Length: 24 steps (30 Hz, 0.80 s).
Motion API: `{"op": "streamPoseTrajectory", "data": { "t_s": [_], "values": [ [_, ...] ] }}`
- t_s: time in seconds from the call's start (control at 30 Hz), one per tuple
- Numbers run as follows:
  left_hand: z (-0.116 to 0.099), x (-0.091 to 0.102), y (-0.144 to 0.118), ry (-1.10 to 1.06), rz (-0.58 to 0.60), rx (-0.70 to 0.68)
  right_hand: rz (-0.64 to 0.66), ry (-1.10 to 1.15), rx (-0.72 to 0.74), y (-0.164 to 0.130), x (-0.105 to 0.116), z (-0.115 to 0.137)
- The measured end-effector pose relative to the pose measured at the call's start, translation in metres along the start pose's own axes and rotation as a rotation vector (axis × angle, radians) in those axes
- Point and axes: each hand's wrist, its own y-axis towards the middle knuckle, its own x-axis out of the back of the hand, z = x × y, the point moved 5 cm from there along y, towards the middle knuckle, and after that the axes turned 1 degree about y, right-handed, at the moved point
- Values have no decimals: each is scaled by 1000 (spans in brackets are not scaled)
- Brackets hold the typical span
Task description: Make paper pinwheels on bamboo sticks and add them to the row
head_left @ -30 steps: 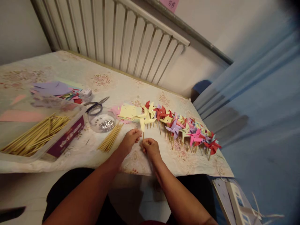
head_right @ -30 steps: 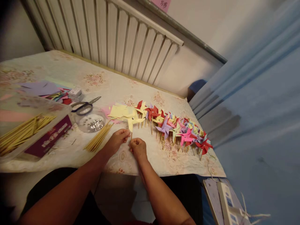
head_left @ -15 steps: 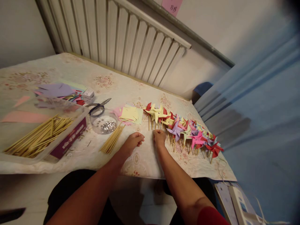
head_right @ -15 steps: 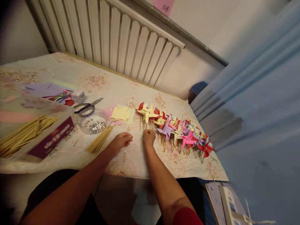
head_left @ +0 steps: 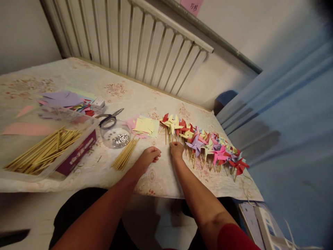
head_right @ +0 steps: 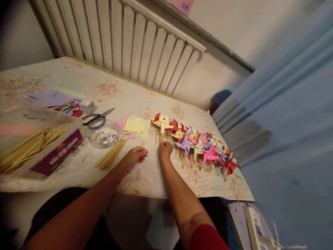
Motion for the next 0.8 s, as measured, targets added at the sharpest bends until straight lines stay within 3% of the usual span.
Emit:
{"op": "streamPoseTrajectory", "data": {
  "t_s": [0.33,0.8],
  "values": [
    [-4,-1,-4,-9,0,3,-1,-69,-76,3,-1,3],
    [-4,-2,-5,-1,-2,1,-28,-104,-52,3,0,10]
  ]
}}
